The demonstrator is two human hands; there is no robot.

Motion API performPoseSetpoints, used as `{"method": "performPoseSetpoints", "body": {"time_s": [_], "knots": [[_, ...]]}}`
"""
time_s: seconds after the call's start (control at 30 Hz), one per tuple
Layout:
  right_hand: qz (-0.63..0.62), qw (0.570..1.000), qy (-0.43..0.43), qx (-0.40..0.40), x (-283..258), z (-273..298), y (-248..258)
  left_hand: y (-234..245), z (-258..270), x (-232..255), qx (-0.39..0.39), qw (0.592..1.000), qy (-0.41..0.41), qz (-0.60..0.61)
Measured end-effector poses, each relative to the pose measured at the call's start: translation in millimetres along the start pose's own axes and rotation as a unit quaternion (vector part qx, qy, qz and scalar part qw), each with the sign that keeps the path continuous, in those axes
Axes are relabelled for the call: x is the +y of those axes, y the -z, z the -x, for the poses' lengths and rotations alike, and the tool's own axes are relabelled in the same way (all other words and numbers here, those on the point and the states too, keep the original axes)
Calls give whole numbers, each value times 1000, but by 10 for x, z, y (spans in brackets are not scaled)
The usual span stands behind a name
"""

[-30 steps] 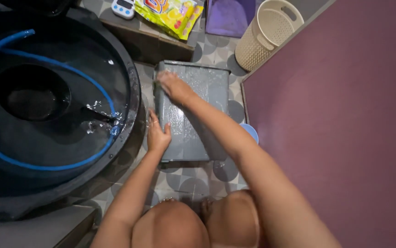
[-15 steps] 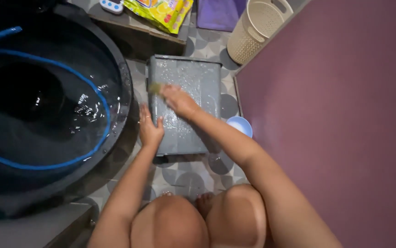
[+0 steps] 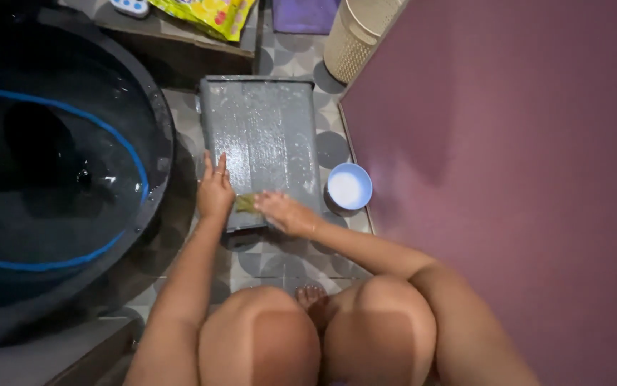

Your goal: The recorder is scrubbing and rinsing plastic containers and a bin on a bathroom floor using a sponge and water scoop.

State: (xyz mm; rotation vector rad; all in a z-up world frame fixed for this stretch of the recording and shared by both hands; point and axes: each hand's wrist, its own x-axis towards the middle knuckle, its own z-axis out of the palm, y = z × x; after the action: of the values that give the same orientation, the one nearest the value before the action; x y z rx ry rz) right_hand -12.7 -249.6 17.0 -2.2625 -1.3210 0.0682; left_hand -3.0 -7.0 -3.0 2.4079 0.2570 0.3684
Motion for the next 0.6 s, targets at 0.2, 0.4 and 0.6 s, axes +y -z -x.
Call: {"method": "performPoseSetpoints", "body": {"time_s": [0.2,0.4,0.6], "knots": [[-17,985,-168,42,733,-651,455,60,2,74,-9,1000,17,-24],[25,986,-157,49,466,-289,446,100,-22,138,14,998,8,-55],[38,986,-157,38,224,325,382,32,-59,150,-13,997,29,-65]]}}
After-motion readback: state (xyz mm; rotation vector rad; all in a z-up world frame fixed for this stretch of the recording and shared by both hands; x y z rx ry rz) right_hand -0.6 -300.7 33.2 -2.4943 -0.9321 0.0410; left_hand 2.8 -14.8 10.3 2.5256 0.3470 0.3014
